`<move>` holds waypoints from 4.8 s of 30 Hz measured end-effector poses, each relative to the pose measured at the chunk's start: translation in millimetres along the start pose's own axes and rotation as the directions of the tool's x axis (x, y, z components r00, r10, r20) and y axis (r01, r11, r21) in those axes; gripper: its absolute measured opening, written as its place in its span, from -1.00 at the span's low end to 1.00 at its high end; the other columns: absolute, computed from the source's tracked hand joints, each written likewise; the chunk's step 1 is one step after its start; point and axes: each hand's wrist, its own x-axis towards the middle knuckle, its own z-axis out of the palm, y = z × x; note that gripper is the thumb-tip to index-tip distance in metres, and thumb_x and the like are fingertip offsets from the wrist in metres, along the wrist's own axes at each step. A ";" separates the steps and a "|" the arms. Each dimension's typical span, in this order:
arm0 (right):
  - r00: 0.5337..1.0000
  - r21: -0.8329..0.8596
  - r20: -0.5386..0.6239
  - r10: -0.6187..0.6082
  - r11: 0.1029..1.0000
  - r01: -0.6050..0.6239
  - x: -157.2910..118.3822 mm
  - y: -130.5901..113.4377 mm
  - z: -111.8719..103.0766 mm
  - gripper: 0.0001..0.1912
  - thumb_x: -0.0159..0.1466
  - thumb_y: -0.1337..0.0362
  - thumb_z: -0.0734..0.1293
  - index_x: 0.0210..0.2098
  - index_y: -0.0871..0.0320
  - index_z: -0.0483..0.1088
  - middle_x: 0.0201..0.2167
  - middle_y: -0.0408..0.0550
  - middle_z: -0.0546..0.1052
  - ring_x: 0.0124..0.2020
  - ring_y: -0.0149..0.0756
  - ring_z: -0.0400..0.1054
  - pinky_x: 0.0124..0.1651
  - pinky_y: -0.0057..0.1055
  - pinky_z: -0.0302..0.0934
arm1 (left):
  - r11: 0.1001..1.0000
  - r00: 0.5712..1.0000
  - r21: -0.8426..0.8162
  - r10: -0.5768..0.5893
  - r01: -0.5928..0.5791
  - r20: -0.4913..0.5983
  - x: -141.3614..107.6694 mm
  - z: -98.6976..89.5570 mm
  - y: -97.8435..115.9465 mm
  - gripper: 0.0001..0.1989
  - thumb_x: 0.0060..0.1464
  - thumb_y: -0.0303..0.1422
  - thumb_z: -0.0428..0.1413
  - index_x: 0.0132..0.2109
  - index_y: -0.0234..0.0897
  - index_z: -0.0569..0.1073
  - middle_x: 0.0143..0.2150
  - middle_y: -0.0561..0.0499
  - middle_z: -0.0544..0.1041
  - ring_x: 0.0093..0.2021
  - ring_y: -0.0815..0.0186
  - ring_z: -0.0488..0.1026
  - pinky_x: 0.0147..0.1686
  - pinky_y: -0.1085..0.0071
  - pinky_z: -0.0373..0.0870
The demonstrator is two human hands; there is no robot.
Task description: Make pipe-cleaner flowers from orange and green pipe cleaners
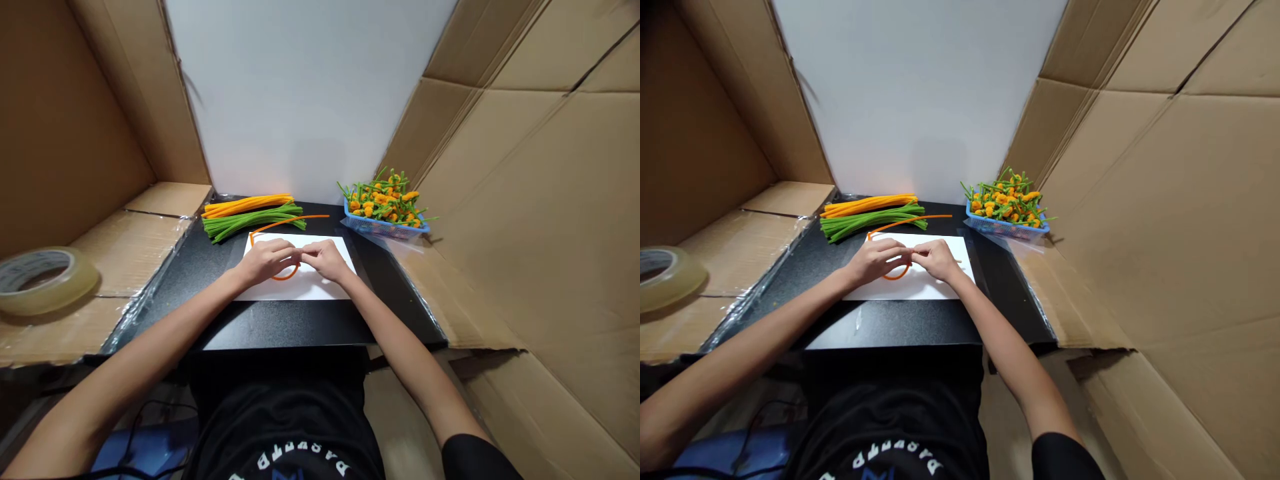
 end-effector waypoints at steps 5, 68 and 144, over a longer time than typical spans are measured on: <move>0.992 0.092 0.103 0.072 0.992 -0.082 0.1 0.3 0.1 -0.60 0.24 0.12 0.30 -0.64 0.22 0.36 -0.70 -0.24 0.16 -0.57 -0.47 0.03 -0.45 -0.45 -0.14 | 0.997 0.998 0.048 0.057 -0.055 -0.036 0.9 1.3 0.0 -0.89 0.27 -0.34 0.12 -0.18 -0.28 0.50 -0.33 -0.01 0.58 -0.36 0.36 0.51 -0.32 0.45 0.40; 0.967 -0.523 0.045 -0.251 0.819 0.237 -3.8 2.3 -6.3 -0.81 0.34 0.32 0.27 -0.16 0.18 0.53 -0.27 0.02 0.57 -0.19 -0.18 0.27 -0.15 -0.27 -0.02 | 0.137 0.586 -0.674 -0.637 0.726 0.501 13.7 4.7 2.6 -0.53 -0.09 0.02 0.33 -0.34 -0.37 0.58 -0.42 -0.07 0.60 -0.50 0.40 0.42 -0.42 0.44 0.40; 0.869 0.671 0.468 0.159 0.576 -0.467 -3.9 6.9 -8.9 -0.64 0.28 0.05 0.41 -0.11 0.23 0.51 -0.31 0.03 0.61 -0.31 -0.36 0.44 -0.29 -0.49 0.25 | 0.577 0.722 -0.678 -0.685 0.456 -0.097 19.0 7.2 28.0 -0.74 0.18 -0.14 0.17 -0.26 -0.25 0.53 -0.19 -0.07 0.49 -0.19 0.26 0.47 -0.35 0.43 0.45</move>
